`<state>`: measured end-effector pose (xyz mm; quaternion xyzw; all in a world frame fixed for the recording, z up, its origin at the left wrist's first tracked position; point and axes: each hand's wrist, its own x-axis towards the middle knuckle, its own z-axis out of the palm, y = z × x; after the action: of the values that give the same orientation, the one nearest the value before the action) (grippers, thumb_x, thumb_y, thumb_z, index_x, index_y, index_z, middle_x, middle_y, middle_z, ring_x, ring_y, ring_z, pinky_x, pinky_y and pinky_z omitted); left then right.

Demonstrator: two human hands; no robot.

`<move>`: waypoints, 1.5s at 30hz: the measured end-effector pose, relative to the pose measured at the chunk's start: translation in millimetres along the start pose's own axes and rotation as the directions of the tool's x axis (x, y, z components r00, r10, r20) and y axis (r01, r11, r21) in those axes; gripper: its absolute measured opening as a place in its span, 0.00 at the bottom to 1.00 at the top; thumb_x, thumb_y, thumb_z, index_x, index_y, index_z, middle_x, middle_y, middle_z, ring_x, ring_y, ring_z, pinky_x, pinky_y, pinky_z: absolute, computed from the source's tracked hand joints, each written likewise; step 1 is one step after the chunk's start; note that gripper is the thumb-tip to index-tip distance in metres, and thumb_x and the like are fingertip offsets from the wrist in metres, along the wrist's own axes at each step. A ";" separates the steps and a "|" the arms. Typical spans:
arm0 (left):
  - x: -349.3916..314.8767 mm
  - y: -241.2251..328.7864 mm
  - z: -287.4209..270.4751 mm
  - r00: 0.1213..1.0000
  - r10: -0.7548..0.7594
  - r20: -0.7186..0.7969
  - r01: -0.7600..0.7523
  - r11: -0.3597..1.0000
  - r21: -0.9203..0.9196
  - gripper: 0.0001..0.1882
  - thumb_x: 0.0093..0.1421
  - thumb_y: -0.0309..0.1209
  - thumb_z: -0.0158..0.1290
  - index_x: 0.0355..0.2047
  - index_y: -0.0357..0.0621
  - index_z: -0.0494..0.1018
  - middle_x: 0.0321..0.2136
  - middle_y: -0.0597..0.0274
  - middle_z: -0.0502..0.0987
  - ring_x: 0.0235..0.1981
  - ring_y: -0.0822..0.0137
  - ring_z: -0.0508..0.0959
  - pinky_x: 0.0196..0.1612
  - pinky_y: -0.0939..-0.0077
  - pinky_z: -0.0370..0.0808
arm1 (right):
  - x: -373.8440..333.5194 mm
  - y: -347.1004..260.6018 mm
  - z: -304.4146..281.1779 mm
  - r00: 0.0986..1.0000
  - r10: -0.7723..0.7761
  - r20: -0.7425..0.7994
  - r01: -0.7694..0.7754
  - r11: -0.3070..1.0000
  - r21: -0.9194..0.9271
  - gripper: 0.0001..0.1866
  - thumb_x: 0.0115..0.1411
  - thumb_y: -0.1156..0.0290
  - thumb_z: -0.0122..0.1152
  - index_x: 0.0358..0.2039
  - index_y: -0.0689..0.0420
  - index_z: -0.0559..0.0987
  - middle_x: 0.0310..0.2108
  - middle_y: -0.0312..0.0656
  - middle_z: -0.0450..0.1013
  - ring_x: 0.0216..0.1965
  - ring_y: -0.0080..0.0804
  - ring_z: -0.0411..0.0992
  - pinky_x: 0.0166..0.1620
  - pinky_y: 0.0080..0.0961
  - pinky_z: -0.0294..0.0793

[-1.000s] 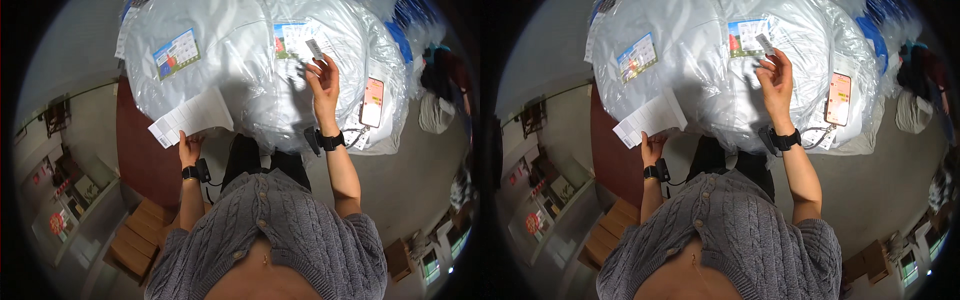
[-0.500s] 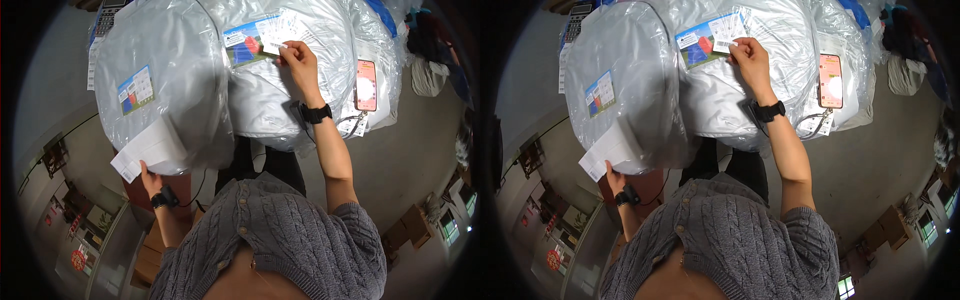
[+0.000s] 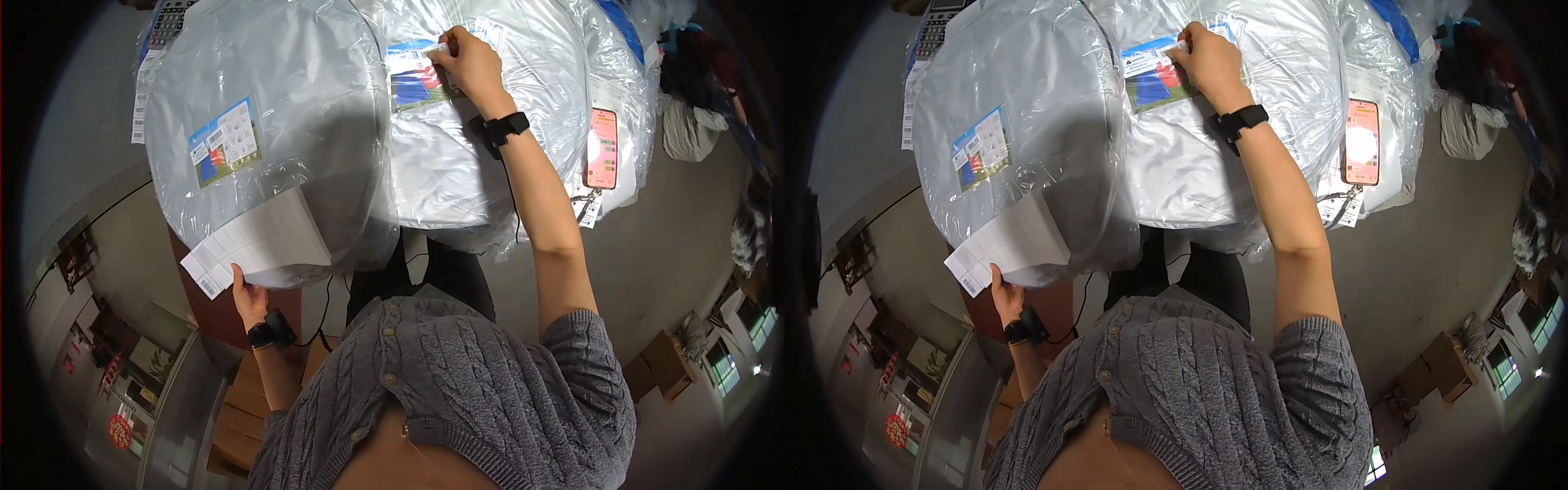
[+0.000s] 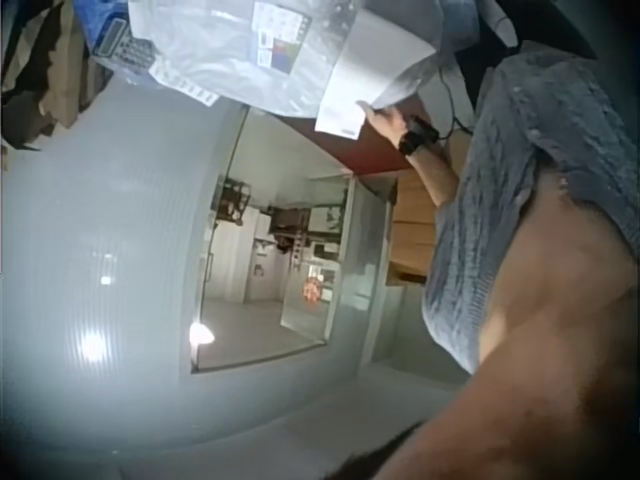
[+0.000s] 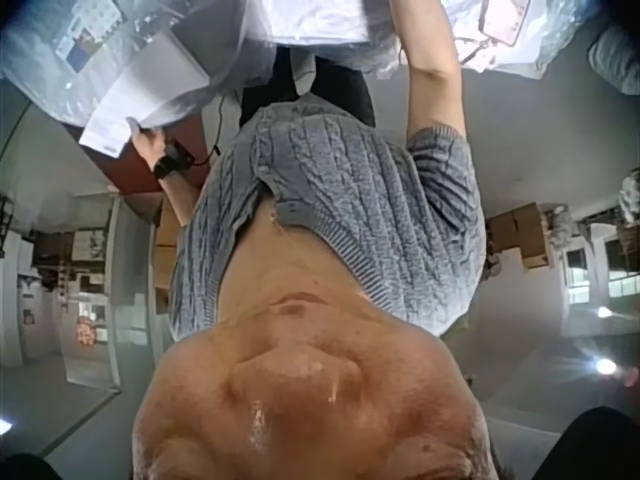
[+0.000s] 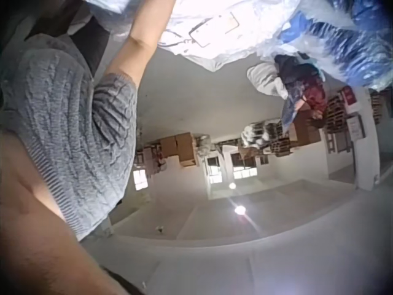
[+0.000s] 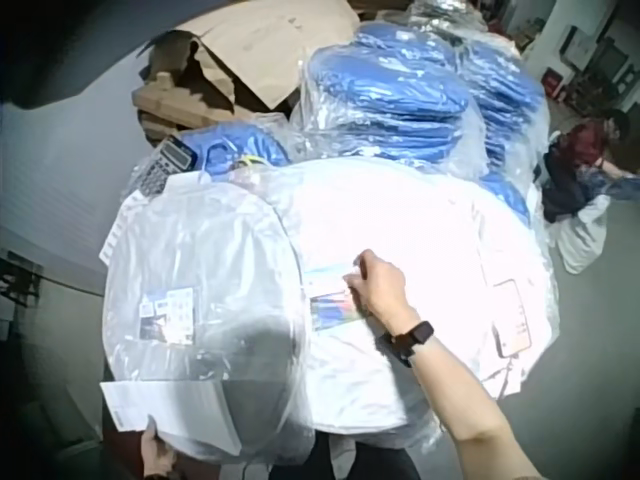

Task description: Placing large circular packaged items into cardboard boxes and applying labels.

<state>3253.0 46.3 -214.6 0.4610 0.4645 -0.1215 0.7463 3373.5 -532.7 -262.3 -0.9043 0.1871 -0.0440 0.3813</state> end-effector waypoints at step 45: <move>-31.6 174.7 292.1 0.556 0.572 0.603 -0.763 0.639 0.098 0.15 0.61 0.20 0.48 0.49 0.35 0.65 0.47 0.55 0.72 0.50 0.65 0.72 0.54 0.72 0.70 | -103.6 144.5 -156.6 0.876 0.482 0.009 -0.398 0.713 0.578 0.26 0.60 0.69 0.58 0.56 0.64 0.66 0.48 0.45 0.72 0.46 0.31 0.70 0.51 0.26 0.68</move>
<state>3512.3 -100.2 -46.8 0.6773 0.0008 -0.0232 0.7353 3198.8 -691.9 -247.3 -0.6742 0.4024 -0.0693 0.6153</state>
